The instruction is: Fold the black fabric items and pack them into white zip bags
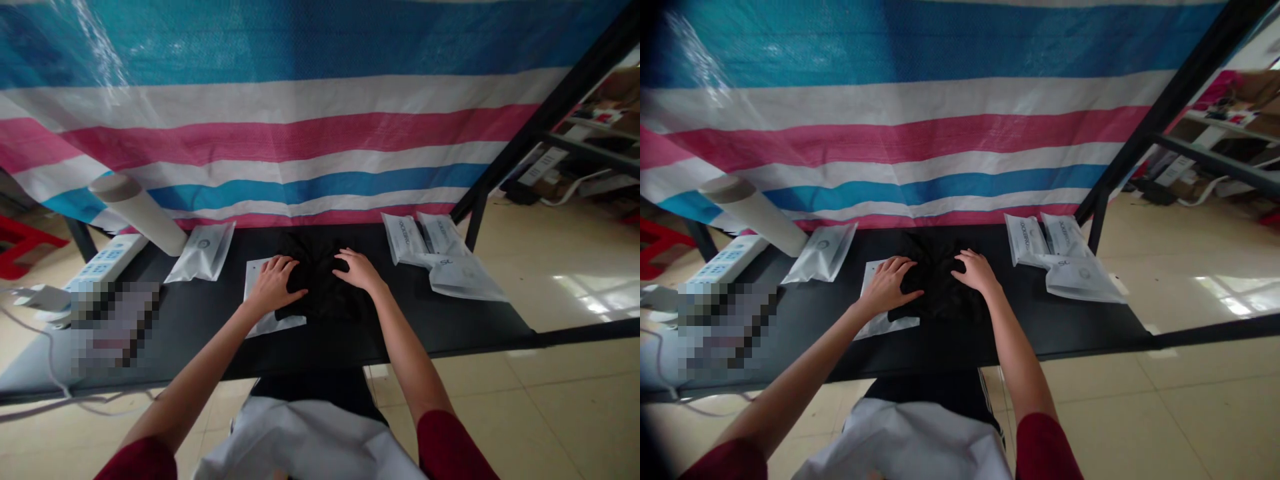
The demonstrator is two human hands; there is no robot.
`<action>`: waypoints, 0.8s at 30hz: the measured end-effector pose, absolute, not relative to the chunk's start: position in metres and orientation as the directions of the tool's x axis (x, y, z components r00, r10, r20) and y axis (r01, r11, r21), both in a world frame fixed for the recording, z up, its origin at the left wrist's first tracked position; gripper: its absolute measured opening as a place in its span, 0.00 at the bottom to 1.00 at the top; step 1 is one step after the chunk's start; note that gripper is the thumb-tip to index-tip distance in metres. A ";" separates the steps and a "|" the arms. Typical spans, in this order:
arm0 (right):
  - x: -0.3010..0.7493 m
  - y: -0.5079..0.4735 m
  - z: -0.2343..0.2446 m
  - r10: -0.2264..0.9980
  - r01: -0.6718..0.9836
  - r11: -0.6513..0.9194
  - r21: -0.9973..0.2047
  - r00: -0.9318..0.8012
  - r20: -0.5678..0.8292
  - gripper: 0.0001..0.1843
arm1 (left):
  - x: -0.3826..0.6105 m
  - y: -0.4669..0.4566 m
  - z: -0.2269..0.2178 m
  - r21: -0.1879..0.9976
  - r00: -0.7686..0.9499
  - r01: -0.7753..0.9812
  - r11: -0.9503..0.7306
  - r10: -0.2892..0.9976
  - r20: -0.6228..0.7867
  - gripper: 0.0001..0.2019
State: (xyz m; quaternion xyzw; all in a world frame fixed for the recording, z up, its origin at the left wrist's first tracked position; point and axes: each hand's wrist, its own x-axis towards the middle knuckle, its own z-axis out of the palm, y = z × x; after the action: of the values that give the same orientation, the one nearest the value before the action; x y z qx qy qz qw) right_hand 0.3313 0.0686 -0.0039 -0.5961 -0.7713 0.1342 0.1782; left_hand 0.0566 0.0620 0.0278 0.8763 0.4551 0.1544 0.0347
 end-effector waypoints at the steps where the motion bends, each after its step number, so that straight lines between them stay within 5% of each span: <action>1: 0.331 0.068 -0.005 0.969 0.873 0.247 -0.422 -0.218 0.117 0.25 | 0.063 0.062 0.027 0.188 0.513 0.808 -0.558 0.824 0.240 0.25; 5: 0.330 0.067 -0.008 0.970 0.860 0.241 -0.449 -0.209 0.120 0.25 | 0.082 0.064 0.024 0.284 0.546 0.755 -0.592 0.806 0.228 0.20; 11: 0.333 0.068 -0.010 0.970 0.850 0.242 -0.468 -0.212 0.117 0.24 | 0.086 0.052 0.028 0.334 0.847 0.444 -0.831 0.511 0.146 0.20; 15: 0.332 0.068 -0.010 0.969 0.846 0.249 -0.472 -0.221 0.115 0.24 | 0.083 0.055 0.028 0.344 0.824 0.483 -0.805 0.551 0.133 0.33; 24: 0.334 0.051 0.011 0.963 0.815 0.261 -0.518 -0.186 0.193 0.24 | 0.069 0.054 0.031 0.317 0.777 0.561 -0.765 0.619 0.116 0.33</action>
State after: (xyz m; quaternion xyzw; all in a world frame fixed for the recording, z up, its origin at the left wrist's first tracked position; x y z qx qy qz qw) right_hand 0.3344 0.0506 0.0107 -0.5889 -0.7550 0.1513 0.2456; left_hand 0.0693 0.0540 0.0310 0.9331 0.3162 0.1074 0.1333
